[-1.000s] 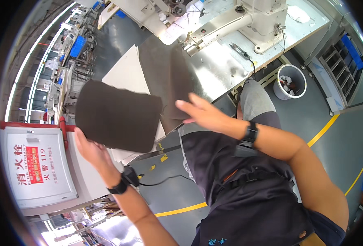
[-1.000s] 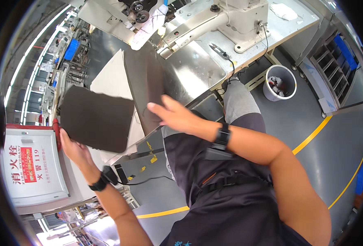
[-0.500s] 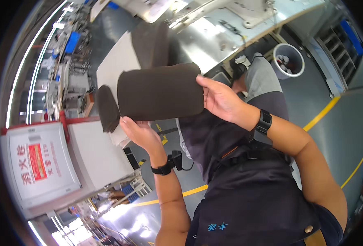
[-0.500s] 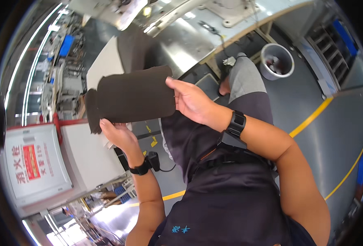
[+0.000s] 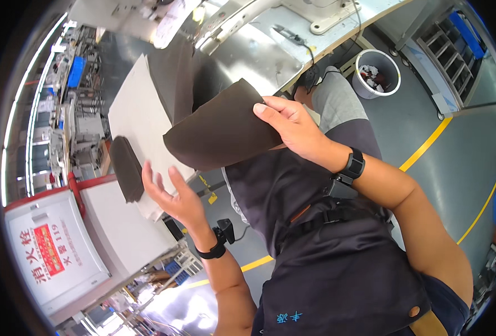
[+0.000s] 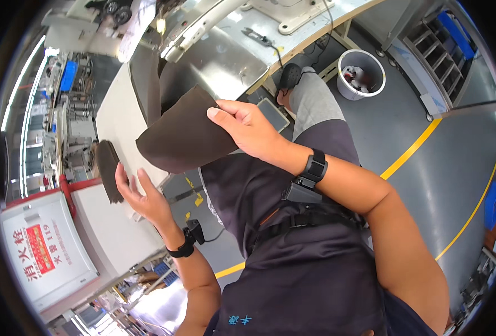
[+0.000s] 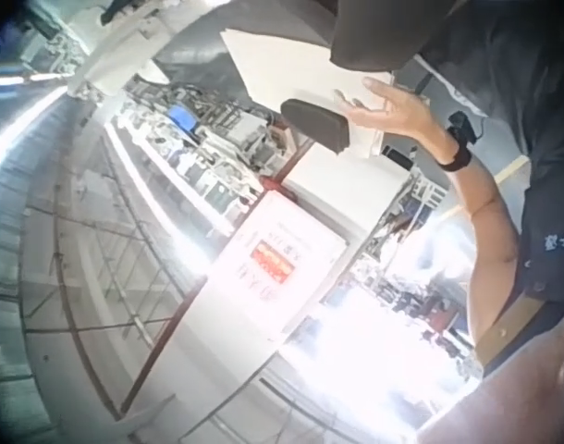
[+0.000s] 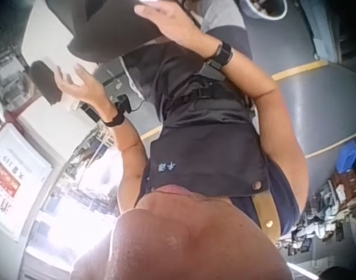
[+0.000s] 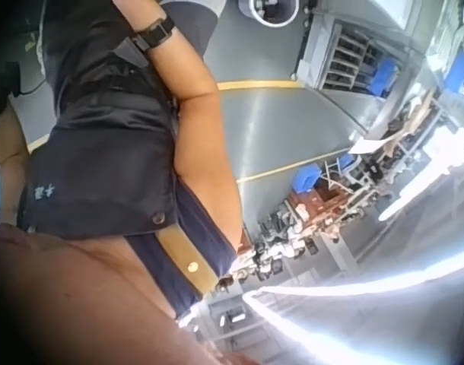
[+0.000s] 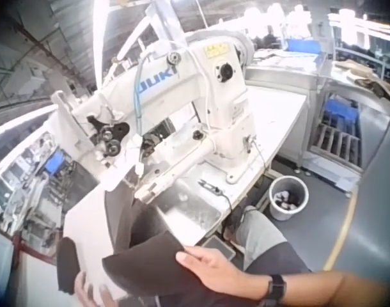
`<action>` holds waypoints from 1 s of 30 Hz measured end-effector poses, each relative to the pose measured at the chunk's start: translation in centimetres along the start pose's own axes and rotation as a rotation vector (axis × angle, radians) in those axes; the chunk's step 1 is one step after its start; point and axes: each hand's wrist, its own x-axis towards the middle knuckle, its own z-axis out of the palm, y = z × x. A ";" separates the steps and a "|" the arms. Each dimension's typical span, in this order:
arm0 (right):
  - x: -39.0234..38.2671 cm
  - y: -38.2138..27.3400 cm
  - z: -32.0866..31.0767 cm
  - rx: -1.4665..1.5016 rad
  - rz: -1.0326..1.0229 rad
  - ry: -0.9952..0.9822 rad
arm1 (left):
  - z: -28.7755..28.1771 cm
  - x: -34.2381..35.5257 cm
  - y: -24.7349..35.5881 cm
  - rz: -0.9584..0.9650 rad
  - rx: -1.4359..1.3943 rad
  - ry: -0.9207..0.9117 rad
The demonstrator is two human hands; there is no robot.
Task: The recorder is using an industrial sewing machine to stitch leather components and trimming excess thread.
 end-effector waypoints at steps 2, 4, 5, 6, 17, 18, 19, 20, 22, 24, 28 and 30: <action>-0.3 0.4 0.0 -0.040 0.049 -0.007 | -0.1 1.0 2.2 0.215 0.086 -0.111; -0.6 0.8 0.5 -0.075 0.034 -0.072 | 1.1 2.1 4.0 0.349 0.079 -0.213; -0.6 1.0 0.8 -0.102 0.003 -0.101 | 2.0 3.0 4.6 0.404 0.134 -0.271; -0.7 1.0 1.1 -0.097 0.005 -0.109 | 3.0 4.0 5.1 0.410 0.034 -0.292; 5.6 0.3 1.2 -0.229 -0.007 -0.062 | 7.2 10.1 4.4 -0.053 -0.398 -0.705; 6.4 0.2 1.3 -0.299 0.016 -0.012 | 7.6 10.8 4.3 -0.061 -0.399 -0.704; 7.1 0.0 1.4 -0.286 -0.013 -0.038 | 8.2 11.7 4.2 -0.065 -0.379 -0.713; 7.8 -0.3 1.3 -0.337 -0.009 0.003 | 8.6 12.7 4.2 -0.069 -0.359 -0.722; 9.5 -0.2 1.7 -0.398 -0.118 0.077 | 9.0 14.5 4.0 -0.142 -0.355 -0.802; 10.8 -0.1 2.1 -0.359 -0.135 0.098 | 10.1 15.8 3.9 -0.140 -0.349 -0.816; 12.2 0.2 2.7 -0.213 -0.156 0.233 | 11.8 17.3 3.6 -0.021 -0.305 -0.771; 12.5 0.2 2.7 -0.232 -0.129 0.239 | 12.4 17.6 3.4 0.001 -0.306 -0.762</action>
